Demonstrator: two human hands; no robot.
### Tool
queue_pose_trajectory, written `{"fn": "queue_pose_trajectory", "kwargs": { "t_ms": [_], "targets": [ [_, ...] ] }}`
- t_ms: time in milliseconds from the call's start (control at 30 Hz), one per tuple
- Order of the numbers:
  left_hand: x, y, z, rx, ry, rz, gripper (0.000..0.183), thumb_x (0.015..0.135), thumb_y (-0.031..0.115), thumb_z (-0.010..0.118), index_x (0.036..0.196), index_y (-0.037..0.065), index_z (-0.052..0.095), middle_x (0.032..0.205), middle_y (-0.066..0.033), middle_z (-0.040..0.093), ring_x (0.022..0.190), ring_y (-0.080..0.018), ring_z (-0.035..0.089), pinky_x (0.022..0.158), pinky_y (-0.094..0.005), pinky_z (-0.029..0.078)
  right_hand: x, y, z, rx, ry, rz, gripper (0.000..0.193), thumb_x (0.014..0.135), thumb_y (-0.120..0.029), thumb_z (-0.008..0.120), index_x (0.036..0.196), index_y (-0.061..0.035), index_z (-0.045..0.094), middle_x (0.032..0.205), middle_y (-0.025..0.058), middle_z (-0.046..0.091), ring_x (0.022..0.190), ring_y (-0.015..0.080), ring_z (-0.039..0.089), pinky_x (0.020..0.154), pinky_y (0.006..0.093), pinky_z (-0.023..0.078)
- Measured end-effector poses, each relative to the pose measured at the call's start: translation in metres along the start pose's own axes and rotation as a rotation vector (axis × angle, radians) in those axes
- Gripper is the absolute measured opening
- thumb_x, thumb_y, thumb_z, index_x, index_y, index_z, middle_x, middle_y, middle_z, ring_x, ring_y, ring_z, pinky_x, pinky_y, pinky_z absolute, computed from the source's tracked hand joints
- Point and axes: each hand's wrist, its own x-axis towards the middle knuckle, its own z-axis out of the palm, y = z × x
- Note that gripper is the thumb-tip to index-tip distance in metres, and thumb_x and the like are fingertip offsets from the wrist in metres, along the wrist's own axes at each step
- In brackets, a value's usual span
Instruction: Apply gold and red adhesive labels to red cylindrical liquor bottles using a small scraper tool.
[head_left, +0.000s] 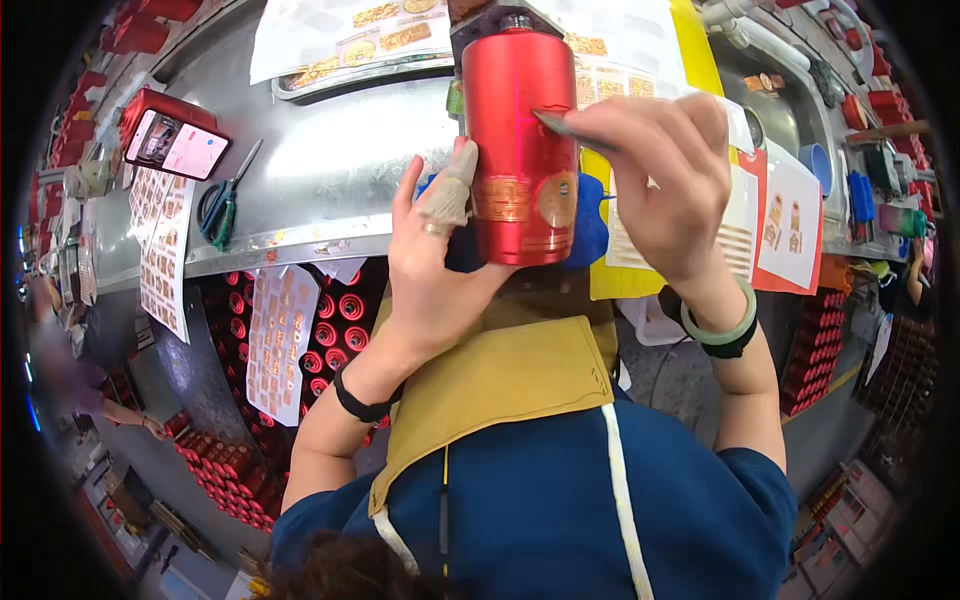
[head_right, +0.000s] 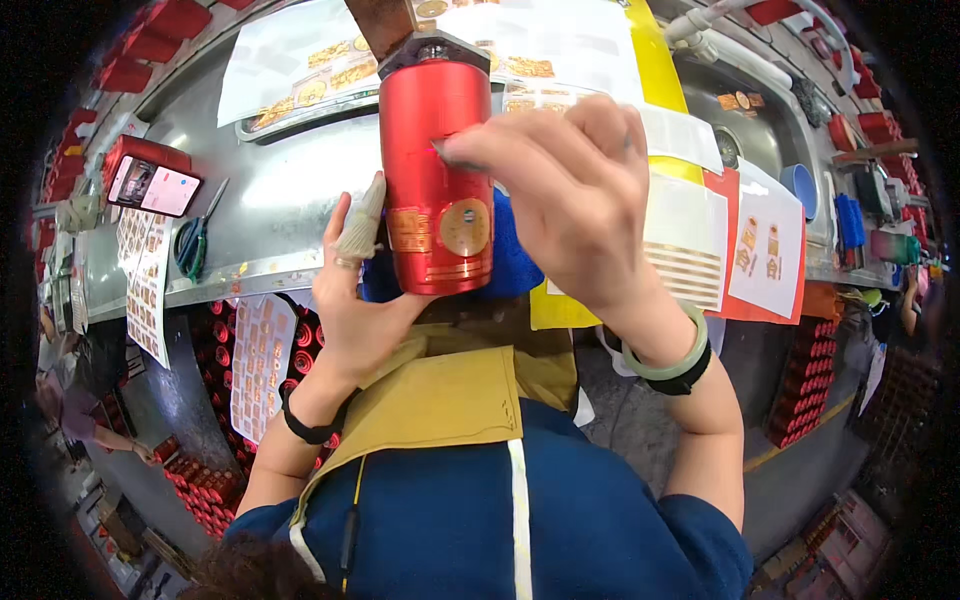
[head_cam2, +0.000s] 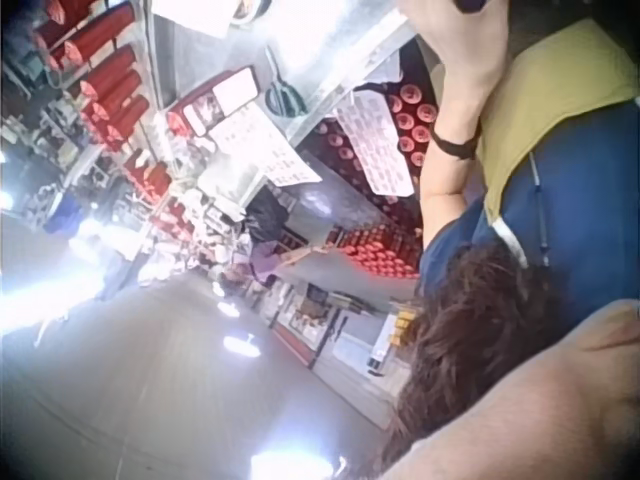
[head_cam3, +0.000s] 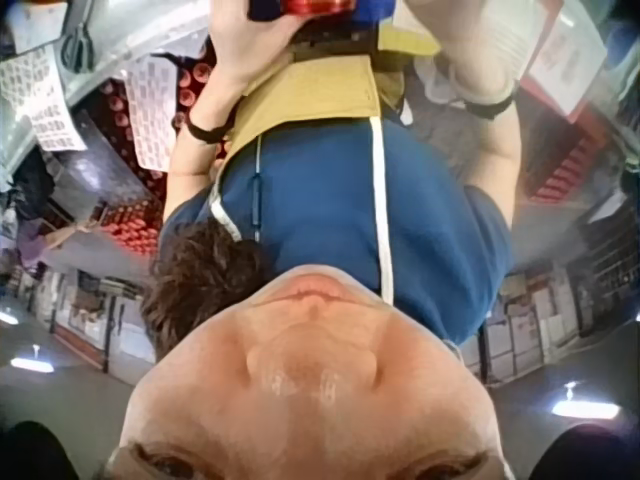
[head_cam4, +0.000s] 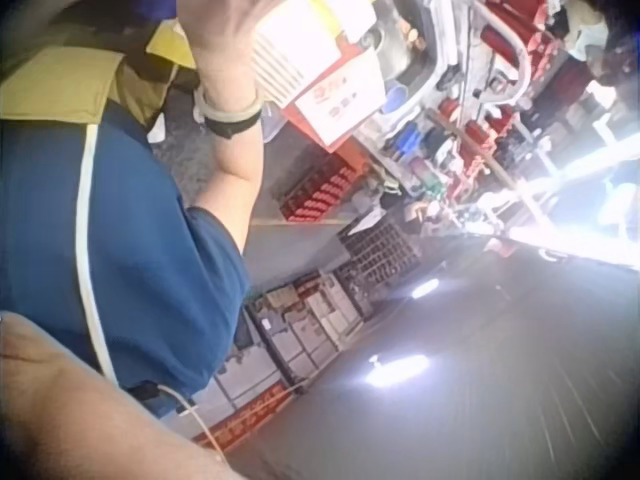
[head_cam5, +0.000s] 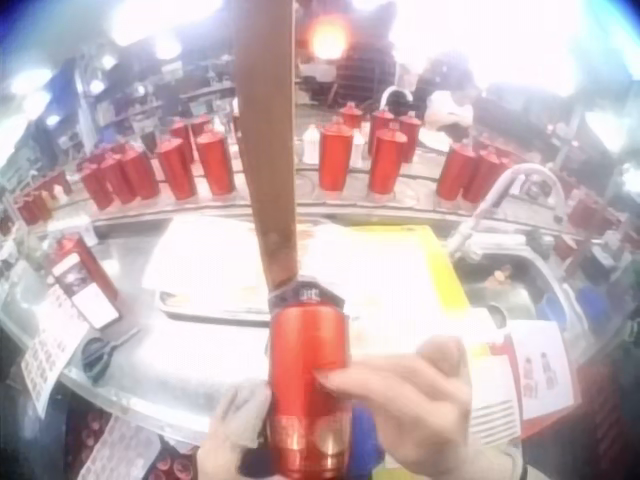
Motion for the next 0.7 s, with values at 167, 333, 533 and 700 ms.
{"fn": "queue_pose_trajectory", "kwargs": {
  "t_ms": [167,333,533,700],
  "targets": [
    [-0.005,-0.004,0.015,-0.024,0.01,-0.082,0.088,0.077,0.003,0.085,0.154,-0.003,0.043,0.156,-0.0186,0.05,0.142,-0.0323,0.05,0.117,-0.0413,0.039,-0.01,-0.05,-0.011,0.321,-0.204,0.03,0.032,0.073,-0.001,0.076,0.104,-0.0102,0.079,0.096,0.0032,0.077,0.073,0.0199,0.058,0.071,0.0331,0.044],
    [-0.007,0.0,0.005,-0.005,0.045,0.047,0.082,0.076,0.001,0.084,0.15,-0.003,0.049,0.157,-0.0184,0.049,0.14,-0.0373,0.052,0.118,-0.0432,0.037,-0.002,-0.002,0.0,-0.031,0.007,-0.031,0.024,0.075,-0.007,0.073,0.098,-0.0132,0.077,0.091,0.0019,0.076,0.071,0.0199,0.057,0.072,0.0329,0.044],
    [-0.009,0.006,0.011,-0.088,0.138,-0.101,0.091,0.074,0.006,0.091,0.152,-0.004,0.046,0.155,-0.0182,0.052,0.135,-0.0214,0.056,0.11,-0.0352,0.047,-0.008,-0.041,0.003,0.277,-0.11,0.089,0.028,0.073,-0.011,0.075,0.1,-0.0155,0.075,0.087,-0.0001,0.072,0.072,0.0201,0.054,0.065,0.0332,0.045],
    [-0.006,0.009,0.009,-0.041,0.183,-0.034,0.095,0.066,0.012,0.095,0.149,-0.004,0.05,0.141,-0.0178,0.063,0.12,-0.0369,0.061,0.109,-0.0444,0.043,0.005,-0.015,0.006,-0.014,-0.047,-0.127,0.029,0.074,-0.011,0.069,0.102,-0.0176,0.073,0.088,-0.0011,0.069,0.072,0.0215,0.052,0.073,0.0317,0.042]
  ]
}}
